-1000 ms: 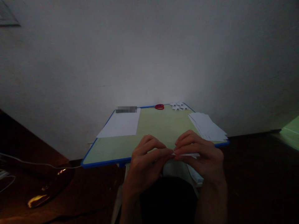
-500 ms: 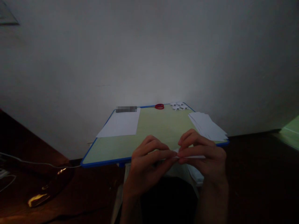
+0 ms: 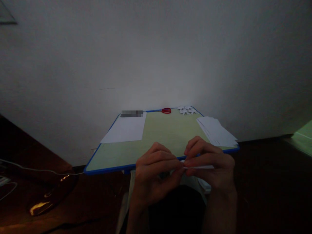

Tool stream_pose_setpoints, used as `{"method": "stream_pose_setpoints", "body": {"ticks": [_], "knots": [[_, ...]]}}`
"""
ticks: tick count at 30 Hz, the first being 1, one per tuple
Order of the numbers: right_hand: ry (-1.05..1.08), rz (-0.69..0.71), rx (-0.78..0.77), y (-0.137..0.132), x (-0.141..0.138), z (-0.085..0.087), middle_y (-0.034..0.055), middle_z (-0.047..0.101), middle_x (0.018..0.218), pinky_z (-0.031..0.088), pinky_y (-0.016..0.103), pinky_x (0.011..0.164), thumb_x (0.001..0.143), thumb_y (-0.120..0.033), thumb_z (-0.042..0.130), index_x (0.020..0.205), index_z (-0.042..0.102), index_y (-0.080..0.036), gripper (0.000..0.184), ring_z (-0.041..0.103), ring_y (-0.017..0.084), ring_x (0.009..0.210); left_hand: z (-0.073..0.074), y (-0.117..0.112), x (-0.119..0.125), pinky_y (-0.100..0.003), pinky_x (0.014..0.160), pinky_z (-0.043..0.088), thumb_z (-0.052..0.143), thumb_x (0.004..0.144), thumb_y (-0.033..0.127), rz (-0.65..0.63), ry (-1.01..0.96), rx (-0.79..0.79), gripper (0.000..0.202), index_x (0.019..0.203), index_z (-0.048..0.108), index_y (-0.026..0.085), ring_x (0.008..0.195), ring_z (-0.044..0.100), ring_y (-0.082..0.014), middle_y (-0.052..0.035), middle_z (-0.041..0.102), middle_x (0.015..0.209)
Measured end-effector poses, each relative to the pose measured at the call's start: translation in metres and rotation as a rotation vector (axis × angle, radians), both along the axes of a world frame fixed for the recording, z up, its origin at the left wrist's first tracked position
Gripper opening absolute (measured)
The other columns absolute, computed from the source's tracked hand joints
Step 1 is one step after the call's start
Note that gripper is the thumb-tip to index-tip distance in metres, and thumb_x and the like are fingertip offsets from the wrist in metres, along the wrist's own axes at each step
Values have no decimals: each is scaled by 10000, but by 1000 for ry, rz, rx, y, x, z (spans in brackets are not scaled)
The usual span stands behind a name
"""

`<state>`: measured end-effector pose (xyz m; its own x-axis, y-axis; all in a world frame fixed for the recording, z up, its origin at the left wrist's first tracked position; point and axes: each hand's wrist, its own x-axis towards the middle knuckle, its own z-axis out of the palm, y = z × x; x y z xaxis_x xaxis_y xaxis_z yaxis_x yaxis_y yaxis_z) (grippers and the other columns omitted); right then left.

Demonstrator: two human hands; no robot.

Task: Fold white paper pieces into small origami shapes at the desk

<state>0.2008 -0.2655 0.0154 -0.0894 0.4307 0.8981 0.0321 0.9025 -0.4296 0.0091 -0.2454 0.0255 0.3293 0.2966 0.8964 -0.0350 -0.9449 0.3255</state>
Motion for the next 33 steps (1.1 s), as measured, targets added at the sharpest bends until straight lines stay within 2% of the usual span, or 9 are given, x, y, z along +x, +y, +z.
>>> {"method": "stream_pose_setpoints", "body": {"ticks": [3,7,12,15,19,22,27,33], "knots": [[-29,-13,8,0,2,0,43,699,889,505,409,712,858,-146,800,1101,808,-257,267,635,228,860,1,0,-1,-327,711,539,799,775,-5,28,7,22,275,983,741,167,778,641,-151,-23,751,842],[44,-144,110,0,3,1,24,702,804,500,392,668,771,-104,870,1030,825,-251,302,629,220,796,5,-1,-1,-321,683,536,804,780,5,73,6,48,247,962,740,160,757,631,-153,-24,743,808],[90,-222,158,2,-2,2,9,718,706,495,377,615,774,-176,888,975,834,-270,228,624,215,733,9,-3,-1,-322,683,534,791,806,17,87,-21,58,250,985,734,182,753,633,-151,-12,732,812],[115,-199,184,2,-4,3,6,725,678,490,374,599,800,-234,876,954,837,-273,163,619,211,708,8,-1,-1,-329,675,523,808,827,75,49,-97,2,204,983,743,189,756,635,-157,-17,715,817],[192,-166,196,2,-5,4,-6,711,640,478,370,597,806,-270,875,916,837,-290,119,607,200,676,5,5,-1,-348,666,507,863,807,200,-85,-214,-51,177,957,769,189,724,635,-170,-25,730,797],[220,-141,199,1,-6,5,-20,688,604,473,372,610,807,-294,876,896,833,-307,100,599,189,649,3,8,-1,-353,657,497,807,871,262,-167,-266,-79,117,964,798,191,729,631,-181,-46,747,797],[228,-151,202,1,-7,6,-31,675,597,478,372,627,818,-325,867,872,827,-323,67,588,181,647,1,7,0,-362,683,516,812,864,283,-183,-315,-122,179,1040,800,253,752,635,-181,-39,750,857],[214,-153,200,2,-5,4,-19,678,605,471,388,606,817,-317,866,910,833,-336,101,575,198,650,0,6,2,-361,642,518,803,871,315,-217,-367,-156,117,985,798,289,721,619,-176,-19,734,790]]}}
